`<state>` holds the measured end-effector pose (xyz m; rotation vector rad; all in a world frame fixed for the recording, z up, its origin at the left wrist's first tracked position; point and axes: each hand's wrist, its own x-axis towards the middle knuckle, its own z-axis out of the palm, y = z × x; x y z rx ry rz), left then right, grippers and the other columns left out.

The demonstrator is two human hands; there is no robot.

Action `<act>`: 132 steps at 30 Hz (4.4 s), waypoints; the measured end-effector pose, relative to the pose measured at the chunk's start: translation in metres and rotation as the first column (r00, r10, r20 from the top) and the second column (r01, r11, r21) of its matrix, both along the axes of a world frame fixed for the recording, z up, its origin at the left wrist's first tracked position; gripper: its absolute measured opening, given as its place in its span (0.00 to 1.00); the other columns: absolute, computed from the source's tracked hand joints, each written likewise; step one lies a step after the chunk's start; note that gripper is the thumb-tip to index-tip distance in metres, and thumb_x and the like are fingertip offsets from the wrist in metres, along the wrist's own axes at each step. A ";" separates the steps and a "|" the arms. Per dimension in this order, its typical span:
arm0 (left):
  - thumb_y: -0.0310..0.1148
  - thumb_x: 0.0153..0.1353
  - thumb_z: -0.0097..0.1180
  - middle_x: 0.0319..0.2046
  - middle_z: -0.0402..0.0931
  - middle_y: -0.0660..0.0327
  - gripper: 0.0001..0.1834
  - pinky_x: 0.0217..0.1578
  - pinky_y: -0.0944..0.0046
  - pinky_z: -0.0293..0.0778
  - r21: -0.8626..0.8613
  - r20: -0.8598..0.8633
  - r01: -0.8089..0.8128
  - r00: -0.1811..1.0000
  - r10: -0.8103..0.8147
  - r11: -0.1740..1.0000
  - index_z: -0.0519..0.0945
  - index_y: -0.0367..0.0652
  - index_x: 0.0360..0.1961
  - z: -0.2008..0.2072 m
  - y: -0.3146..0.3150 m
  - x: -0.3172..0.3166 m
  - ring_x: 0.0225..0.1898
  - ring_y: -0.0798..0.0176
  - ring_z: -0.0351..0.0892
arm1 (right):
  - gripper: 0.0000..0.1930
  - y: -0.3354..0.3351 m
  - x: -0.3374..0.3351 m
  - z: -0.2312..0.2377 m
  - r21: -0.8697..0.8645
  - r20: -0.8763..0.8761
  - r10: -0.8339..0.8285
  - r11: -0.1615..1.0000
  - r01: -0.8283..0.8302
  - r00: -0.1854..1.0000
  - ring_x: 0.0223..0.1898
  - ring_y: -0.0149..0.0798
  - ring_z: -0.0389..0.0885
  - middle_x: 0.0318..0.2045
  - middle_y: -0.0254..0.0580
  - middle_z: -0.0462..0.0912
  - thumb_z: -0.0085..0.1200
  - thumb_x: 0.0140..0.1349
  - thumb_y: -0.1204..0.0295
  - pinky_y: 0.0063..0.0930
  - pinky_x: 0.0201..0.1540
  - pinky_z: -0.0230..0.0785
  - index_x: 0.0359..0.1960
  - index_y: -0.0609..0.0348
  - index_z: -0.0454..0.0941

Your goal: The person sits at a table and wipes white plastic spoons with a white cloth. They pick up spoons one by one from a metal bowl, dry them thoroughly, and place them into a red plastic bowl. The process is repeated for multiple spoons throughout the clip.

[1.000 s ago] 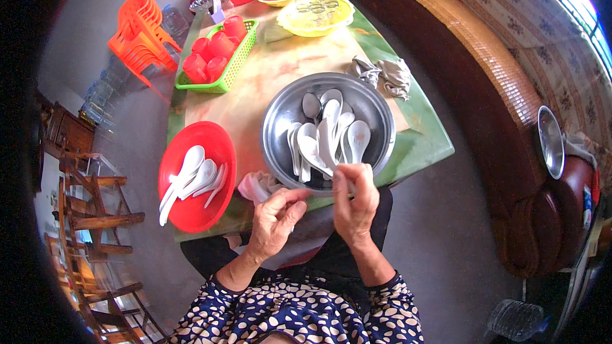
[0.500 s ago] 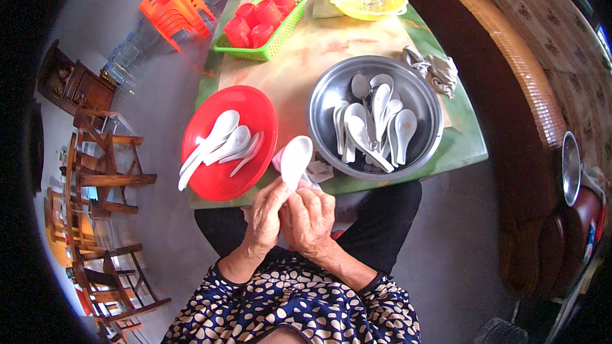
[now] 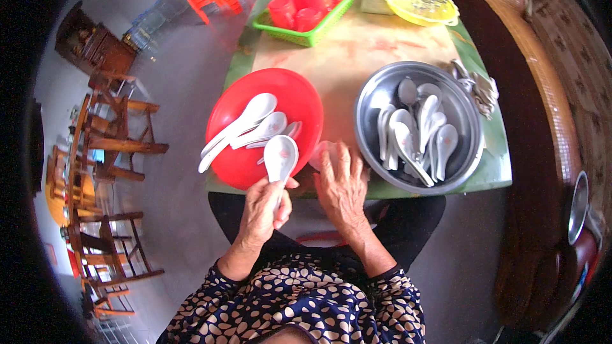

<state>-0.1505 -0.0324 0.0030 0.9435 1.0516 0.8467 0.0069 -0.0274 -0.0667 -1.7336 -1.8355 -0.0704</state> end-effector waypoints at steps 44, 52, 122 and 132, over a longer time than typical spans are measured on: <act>0.27 0.63 0.36 0.16 0.66 0.66 0.14 0.16 0.73 0.61 0.148 -0.205 0.066 0.978 -0.035 0.987 0.69 0.37 0.47 -0.003 -0.017 0.017 0.14 0.75 0.64 | 0.15 -0.018 -0.001 0.068 0.145 -0.398 0.362 0.932 -0.332 0.843 0.27 0.43 0.73 0.25 0.37 0.73 0.60 0.42 0.76 0.34 0.28 0.69 0.36 0.51 0.78; 0.25 0.63 0.34 0.20 0.68 0.66 0.19 0.16 0.74 0.61 0.069 -0.065 0.117 0.992 -0.112 0.991 0.66 0.36 0.55 -0.003 -0.017 0.023 0.15 0.76 0.64 | 0.17 0.002 -0.010 0.055 0.336 -0.313 0.154 0.941 -0.043 0.937 0.26 0.44 0.71 0.24 0.40 0.71 0.61 0.41 0.78 0.35 0.27 0.67 0.37 0.54 0.77; 0.45 0.68 0.43 0.16 0.59 0.75 0.15 0.17 0.78 0.46 -0.024 0.179 0.265 0.950 -0.257 0.964 0.74 0.44 0.36 -0.019 -0.019 0.011 0.16 0.81 0.53 | 0.21 -0.025 -0.007 0.069 0.423 -0.579 0.428 0.885 -0.193 0.693 0.39 0.45 0.75 0.39 0.50 0.73 0.60 0.43 0.79 0.32 0.39 0.70 0.43 0.60 0.79; 0.43 0.68 0.44 0.15 0.62 0.73 0.16 0.14 0.77 0.46 -0.091 0.336 0.283 0.911 -0.239 0.955 0.73 0.41 0.34 -0.021 -0.019 0.010 0.13 0.80 0.52 | 0.14 -0.022 -0.007 0.069 0.193 -0.852 0.267 0.960 -0.204 0.451 0.37 0.38 0.78 0.39 0.49 0.78 0.48 0.65 0.68 0.25 0.42 0.69 0.47 0.65 0.75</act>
